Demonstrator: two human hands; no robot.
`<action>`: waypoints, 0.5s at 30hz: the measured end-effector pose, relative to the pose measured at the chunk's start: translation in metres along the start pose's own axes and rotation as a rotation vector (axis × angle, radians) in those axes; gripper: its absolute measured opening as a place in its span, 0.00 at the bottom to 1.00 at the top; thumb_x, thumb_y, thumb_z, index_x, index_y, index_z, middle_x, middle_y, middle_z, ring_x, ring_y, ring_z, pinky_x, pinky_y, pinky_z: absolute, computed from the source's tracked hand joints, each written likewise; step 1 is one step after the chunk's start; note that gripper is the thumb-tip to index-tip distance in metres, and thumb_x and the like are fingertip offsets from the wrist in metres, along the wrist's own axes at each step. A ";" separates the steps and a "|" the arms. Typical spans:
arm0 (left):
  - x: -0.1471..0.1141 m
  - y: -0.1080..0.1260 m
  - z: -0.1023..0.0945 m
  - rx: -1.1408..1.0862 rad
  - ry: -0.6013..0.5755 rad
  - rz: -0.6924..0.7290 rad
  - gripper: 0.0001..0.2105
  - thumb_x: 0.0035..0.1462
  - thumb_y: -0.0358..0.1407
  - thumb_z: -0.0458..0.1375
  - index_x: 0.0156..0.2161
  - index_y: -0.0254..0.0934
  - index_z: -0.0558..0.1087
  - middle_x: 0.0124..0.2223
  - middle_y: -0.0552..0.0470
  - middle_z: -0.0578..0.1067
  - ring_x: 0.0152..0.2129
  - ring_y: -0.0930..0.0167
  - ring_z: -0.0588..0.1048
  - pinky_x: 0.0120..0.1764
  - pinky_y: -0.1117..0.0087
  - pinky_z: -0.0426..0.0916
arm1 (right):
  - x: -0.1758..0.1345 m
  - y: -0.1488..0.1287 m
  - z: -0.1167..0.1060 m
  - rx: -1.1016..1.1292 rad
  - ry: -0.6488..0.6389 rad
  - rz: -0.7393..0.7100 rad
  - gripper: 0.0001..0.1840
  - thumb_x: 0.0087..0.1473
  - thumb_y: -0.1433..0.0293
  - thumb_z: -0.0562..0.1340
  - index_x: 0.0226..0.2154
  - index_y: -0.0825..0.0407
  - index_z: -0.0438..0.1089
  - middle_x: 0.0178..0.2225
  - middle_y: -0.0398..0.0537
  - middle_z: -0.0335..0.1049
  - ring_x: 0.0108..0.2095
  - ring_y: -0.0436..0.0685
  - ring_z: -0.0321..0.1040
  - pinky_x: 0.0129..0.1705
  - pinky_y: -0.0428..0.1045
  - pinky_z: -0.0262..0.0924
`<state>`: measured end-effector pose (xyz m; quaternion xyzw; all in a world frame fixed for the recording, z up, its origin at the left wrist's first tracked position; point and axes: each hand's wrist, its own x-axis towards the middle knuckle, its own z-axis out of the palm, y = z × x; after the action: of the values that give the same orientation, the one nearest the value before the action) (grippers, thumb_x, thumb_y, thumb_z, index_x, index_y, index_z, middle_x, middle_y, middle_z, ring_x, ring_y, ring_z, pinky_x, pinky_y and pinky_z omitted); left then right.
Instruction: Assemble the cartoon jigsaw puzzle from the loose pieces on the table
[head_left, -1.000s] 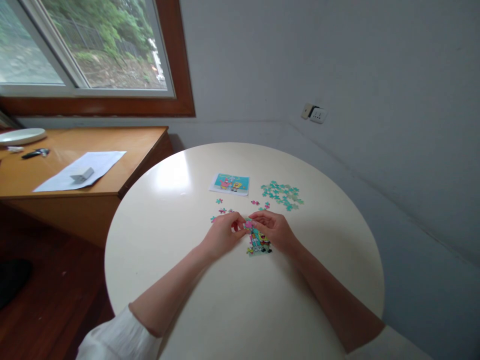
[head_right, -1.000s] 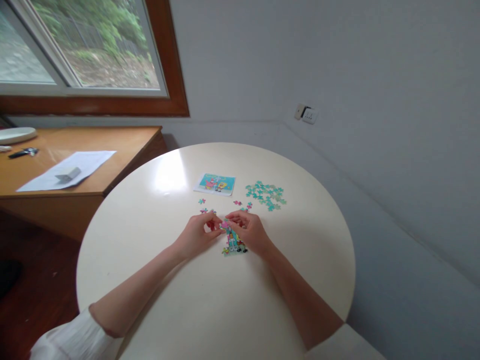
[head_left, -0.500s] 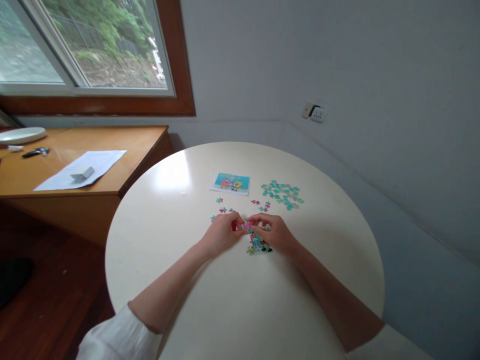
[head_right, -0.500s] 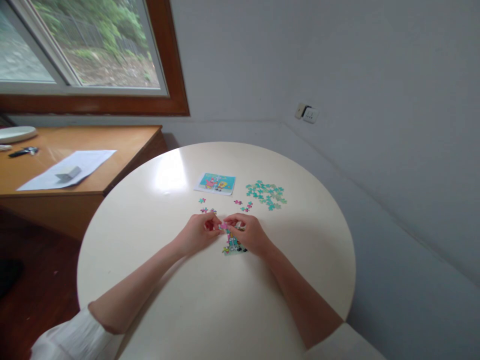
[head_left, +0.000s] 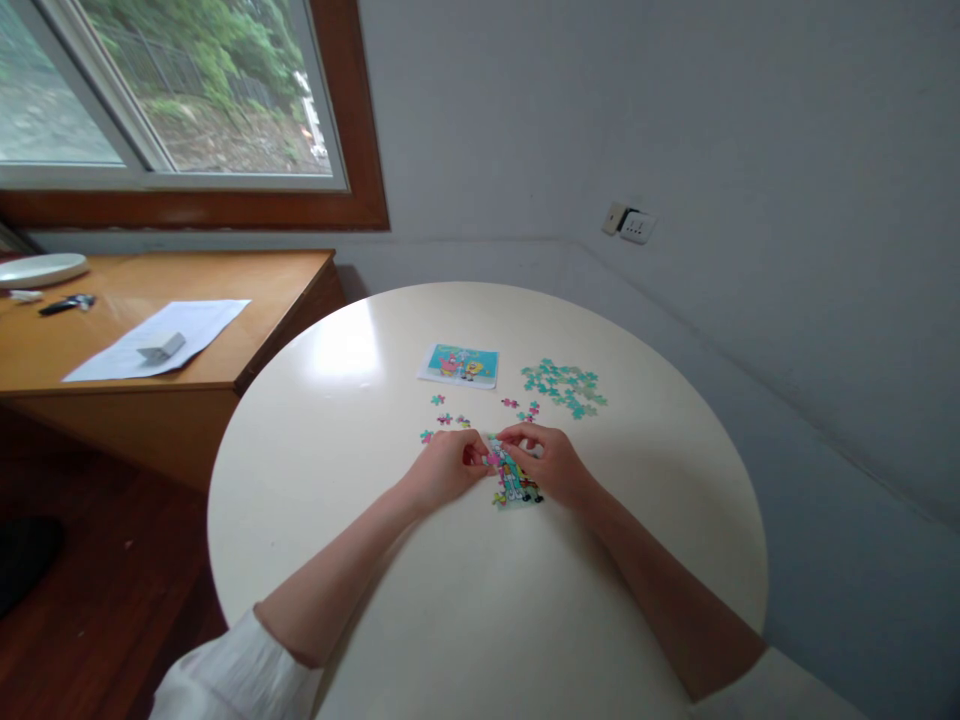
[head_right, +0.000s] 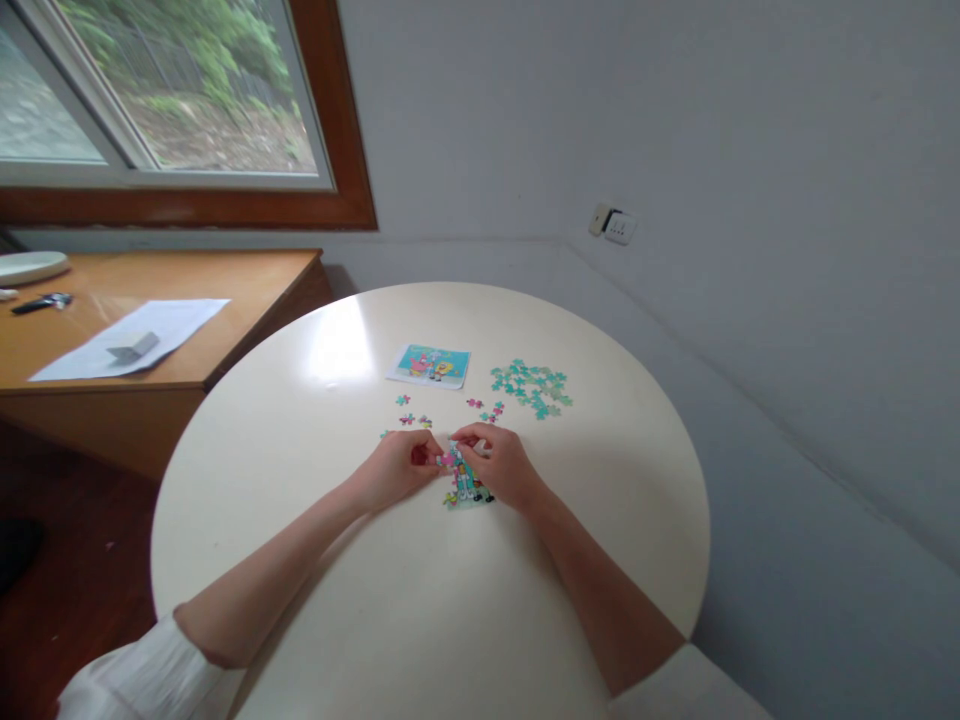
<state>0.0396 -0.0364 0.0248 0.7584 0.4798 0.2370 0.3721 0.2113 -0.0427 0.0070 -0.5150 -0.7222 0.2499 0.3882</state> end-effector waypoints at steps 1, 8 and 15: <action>0.000 0.000 0.000 -0.003 -0.004 0.000 0.06 0.42 0.35 0.59 0.25 0.34 0.68 0.21 0.57 0.68 0.19 0.76 0.64 0.24 0.76 0.57 | 0.000 0.000 0.000 -0.003 0.002 -0.001 0.07 0.45 0.73 0.58 0.28 0.53 0.71 0.25 0.45 0.72 0.26 0.50 0.67 0.29 0.45 0.58; 0.000 -0.002 0.001 0.050 -0.031 0.004 0.05 0.42 0.35 0.59 0.25 0.34 0.69 0.21 0.57 0.69 0.19 0.76 0.65 0.25 0.76 0.57 | 0.000 -0.001 0.000 -0.020 0.004 -0.014 0.07 0.45 0.73 0.58 0.28 0.53 0.71 0.26 0.45 0.72 0.27 0.50 0.66 0.31 0.45 0.58; 0.001 -0.003 0.002 0.106 -0.063 -0.002 0.05 0.42 0.35 0.59 0.27 0.35 0.70 0.22 0.56 0.70 0.20 0.76 0.65 0.25 0.75 0.57 | 0.000 0.001 0.001 -0.041 -0.004 -0.023 0.07 0.45 0.73 0.57 0.28 0.53 0.71 0.27 0.44 0.72 0.27 0.50 0.66 0.32 0.46 0.59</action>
<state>0.0396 -0.0357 0.0217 0.7836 0.4803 0.1870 0.3467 0.2110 -0.0426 0.0061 -0.5139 -0.7340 0.2314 0.3789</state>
